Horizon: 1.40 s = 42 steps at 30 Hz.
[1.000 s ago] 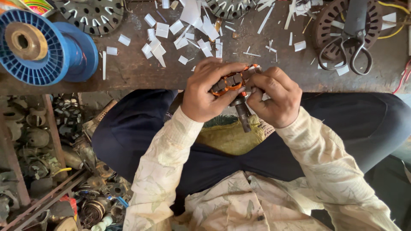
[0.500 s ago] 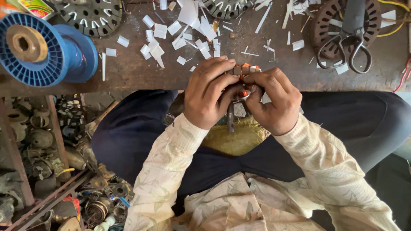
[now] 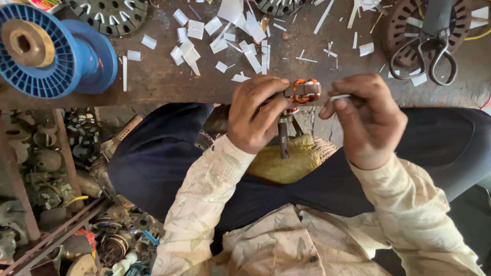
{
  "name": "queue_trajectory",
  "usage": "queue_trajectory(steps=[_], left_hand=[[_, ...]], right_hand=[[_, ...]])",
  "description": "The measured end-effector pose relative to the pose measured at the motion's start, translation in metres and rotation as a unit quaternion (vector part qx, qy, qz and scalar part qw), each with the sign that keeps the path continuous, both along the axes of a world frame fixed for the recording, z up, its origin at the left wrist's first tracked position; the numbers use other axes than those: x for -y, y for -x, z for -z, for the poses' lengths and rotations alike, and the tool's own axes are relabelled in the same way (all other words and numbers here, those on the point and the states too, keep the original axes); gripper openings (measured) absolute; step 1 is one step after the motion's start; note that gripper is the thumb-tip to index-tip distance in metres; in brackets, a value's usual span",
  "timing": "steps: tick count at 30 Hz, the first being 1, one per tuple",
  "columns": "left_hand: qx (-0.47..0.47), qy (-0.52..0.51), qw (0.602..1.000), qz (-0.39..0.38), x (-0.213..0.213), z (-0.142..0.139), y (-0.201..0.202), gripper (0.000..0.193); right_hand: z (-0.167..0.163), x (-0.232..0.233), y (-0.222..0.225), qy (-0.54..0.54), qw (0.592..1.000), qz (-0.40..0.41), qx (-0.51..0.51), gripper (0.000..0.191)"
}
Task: The person inserts small white insulating pieces into the slots of a copper-wound motor rotor. They repeatedly pick up pieces, place them into the rotor, and use shears to trim excess material. The work continues on a single rotor throughout the clip.
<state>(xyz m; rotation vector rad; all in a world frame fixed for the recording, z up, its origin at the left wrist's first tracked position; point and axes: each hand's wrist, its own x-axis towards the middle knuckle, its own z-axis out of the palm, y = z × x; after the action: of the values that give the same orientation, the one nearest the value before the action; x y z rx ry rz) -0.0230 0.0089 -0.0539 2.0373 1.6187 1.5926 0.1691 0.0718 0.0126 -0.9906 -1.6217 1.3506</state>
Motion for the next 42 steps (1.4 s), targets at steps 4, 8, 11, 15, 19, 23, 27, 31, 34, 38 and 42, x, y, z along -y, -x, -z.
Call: queue_trajectory(steps=[4,8,11,15,19,23,27,31,34,38,42], left_hand=[[-0.009,0.01,1.0,0.0,0.006,0.0,-0.001,0.027],[-0.053,0.012,0.998,0.006,0.008,0.001,-0.005,0.028],[-0.065,-0.004,0.998,0.006,0.01,0.0,-0.006,0.027],[-0.069,-0.007,0.998,0.0,0.012,-0.004,-0.007,0.024],[-0.055,-0.014,0.998,0.006,0.011,-0.006,-0.007,0.022],[-0.047,-0.008,0.999,-0.001,0.011,-0.006,-0.008,0.02],[-0.045,-0.007,0.999,0.004,0.011,-0.006,-0.007,0.019],[-0.044,-0.007,0.999,-0.001,0.011,-0.007,-0.009,0.02],[-0.04,-0.008,0.999,0.003,0.012,-0.007,-0.008,0.02],[-0.04,-0.011,0.999,0.005,0.012,-0.007,-0.009,0.02],[-0.043,-0.014,0.999,-0.001,0.012,-0.005,-0.01,0.023]], right_hand=[[-0.001,0.006,0.002,-0.063,0.997,0.033,0.009,0.011],[0.007,0.006,0.006,-0.326,0.937,-0.002,0.127,0.017],[0.008,0.013,0.006,-0.394,0.901,-0.046,0.178,0.022],[0.013,0.013,0.009,-0.484,0.845,-0.057,0.218,0.023],[0.013,0.008,0.007,-0.53,0.813,-0.084,0.226,0.02],[0.012,0.007,0.007,-0.532,0.806,-0.093,0.244,0.019],[0.007,0.007,0.005,-0.531,0.798,-0.105,0.266,0.02],[0.002,0.006,0.003,-0.545,0.782,-0.116,0.279,0.02],[-0.001,0.006,0.001,-0.548,0.773,-0.126,0.293,0.021],[-0.002,0.006,-0.002,-0.547,0.77,-0.138,0.298,0.021],[0.001,0.006,-0.004,-0.551,0.771,-0.14,0.289,0.02]])
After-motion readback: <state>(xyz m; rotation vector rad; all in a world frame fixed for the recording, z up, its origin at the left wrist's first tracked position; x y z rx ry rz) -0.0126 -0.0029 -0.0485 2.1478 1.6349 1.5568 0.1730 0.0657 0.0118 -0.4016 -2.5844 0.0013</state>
